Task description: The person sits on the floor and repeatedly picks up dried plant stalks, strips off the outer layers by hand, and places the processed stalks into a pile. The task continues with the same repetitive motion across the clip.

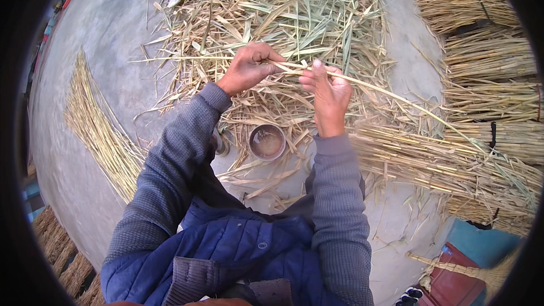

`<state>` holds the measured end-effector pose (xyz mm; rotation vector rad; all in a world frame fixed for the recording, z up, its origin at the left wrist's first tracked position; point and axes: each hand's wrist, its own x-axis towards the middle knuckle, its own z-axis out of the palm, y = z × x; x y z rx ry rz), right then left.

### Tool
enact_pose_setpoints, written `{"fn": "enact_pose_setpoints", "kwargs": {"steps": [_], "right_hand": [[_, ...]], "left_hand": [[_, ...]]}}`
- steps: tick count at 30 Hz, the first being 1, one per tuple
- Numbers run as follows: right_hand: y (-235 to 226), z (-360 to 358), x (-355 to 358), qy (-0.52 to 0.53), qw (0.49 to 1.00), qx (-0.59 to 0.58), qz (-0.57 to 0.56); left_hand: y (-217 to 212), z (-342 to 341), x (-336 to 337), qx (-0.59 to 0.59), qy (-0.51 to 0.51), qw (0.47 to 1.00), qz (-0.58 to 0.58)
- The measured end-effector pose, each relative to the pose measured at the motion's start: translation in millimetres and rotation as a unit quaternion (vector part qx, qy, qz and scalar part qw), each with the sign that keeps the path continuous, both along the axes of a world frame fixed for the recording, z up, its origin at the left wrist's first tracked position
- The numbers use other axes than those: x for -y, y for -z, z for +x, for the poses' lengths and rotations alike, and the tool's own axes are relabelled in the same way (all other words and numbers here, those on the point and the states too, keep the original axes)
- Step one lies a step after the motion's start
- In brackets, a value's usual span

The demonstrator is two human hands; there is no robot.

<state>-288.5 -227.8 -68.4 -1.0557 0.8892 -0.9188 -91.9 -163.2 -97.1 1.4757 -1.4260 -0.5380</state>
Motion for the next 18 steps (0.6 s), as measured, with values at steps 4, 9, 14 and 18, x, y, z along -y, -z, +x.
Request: {"fn": "enact_pose_setpoints", "kwargs": {"steps": [4, 9, 14, 18], "right_hand": [[0.8, -1.1, 0.7, -0.014, 1.0, 0.004, -0.01], [5.9, -7.9, 2.6, -0.023, 0.999, -0.009, -0.024], [7.5, -15.5, 6.2, -0.015, 0.999, -0.031, -0.014], [4.6, -18.6, 11.4, 0.009, 1.0, -0.028, -0.005]], "left_hand": [[-5.5, -1.2, -5.6, -0.14, 0.031, 0.986, 0.081], [0.4, 5.1, -2.4, -0.226, 0.001, 0.967, 0.116], [11.9, 29.2, -4.4, -0.061, 0.049, 0.993, 0.084], [14.9, 51.9, -10.2, -0.07, 0.068, 0.963, 0.251]]}}
